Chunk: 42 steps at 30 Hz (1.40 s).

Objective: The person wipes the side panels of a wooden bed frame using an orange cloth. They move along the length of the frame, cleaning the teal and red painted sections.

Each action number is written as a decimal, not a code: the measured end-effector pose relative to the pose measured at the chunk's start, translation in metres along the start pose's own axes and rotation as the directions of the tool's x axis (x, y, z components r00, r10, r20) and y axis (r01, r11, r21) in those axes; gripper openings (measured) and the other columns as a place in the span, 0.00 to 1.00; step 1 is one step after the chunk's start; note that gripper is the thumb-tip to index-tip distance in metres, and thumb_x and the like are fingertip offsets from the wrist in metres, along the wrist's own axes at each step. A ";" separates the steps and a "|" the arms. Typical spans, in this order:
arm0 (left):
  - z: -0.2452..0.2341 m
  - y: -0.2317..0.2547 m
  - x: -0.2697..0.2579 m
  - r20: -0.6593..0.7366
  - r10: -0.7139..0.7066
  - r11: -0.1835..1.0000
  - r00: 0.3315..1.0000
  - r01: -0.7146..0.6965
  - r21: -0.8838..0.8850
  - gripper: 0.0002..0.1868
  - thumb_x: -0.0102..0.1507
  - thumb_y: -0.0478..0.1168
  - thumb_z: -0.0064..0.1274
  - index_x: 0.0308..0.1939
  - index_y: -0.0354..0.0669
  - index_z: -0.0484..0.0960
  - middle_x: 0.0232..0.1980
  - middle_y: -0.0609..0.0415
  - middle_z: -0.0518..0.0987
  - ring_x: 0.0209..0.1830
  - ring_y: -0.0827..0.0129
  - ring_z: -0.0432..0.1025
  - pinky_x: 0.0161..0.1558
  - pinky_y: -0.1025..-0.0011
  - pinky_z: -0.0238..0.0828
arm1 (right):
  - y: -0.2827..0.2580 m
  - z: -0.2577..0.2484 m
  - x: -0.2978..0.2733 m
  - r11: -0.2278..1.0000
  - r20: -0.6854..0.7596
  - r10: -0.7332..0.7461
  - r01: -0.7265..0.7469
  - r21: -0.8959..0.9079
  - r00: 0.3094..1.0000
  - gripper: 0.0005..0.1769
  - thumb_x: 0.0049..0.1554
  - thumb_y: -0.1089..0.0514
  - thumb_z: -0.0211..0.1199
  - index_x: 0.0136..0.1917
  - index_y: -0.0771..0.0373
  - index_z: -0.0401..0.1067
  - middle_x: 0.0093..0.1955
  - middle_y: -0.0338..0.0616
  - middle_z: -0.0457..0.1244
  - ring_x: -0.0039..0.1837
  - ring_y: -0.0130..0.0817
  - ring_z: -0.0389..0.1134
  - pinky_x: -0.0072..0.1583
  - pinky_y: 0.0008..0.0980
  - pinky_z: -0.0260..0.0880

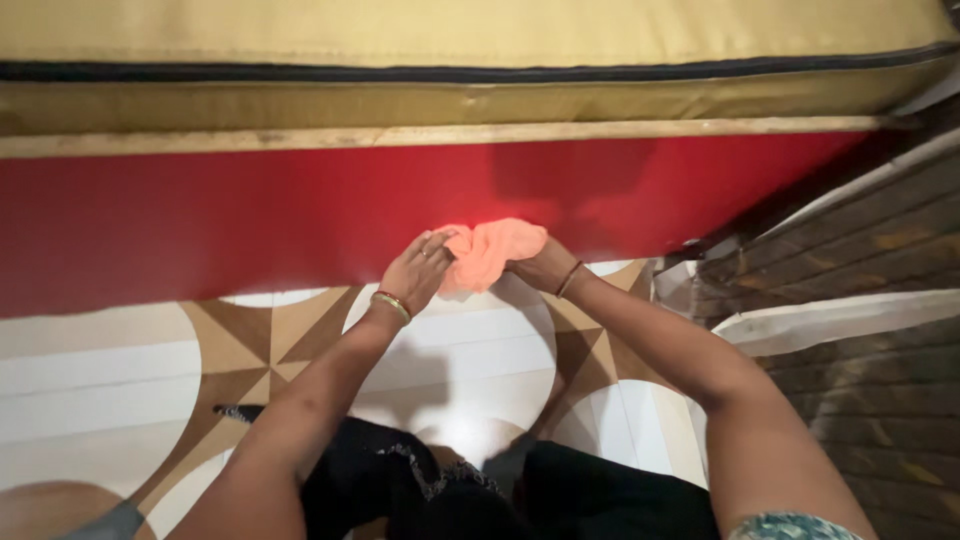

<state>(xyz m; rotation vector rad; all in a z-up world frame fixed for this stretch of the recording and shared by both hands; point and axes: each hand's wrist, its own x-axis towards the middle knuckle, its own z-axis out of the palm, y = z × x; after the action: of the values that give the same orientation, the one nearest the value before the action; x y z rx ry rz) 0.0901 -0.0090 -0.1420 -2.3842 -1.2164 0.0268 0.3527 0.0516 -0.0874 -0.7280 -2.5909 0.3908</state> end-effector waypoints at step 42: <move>0.006 0.134 0.131 -0.001 0.029 1.000 1.000 -0.029 -0.004 0.26 0.63 0.46 0.39 0.61 0.47 0.81 0.73 0.59 0.67 0.83 0.68 0.42 0.79 0.61 0.32 | 0.084 -0.018 -0.145 0.915 -0.132 0.083 -0.128 -0.382 0.988 0.19 0.49 0.54 0.60 0.55 0.55 0.75 0.52 0.44 0.68 0.57 0.45 0.69 0.51 0.50 0.67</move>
<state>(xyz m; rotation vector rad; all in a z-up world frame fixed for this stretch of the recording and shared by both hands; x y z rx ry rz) 0.2705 0.0272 -0.1777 -2.4048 -1.1826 0.0330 0.5097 0.0443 -0.1485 -0.9954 -2.5528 -0.1432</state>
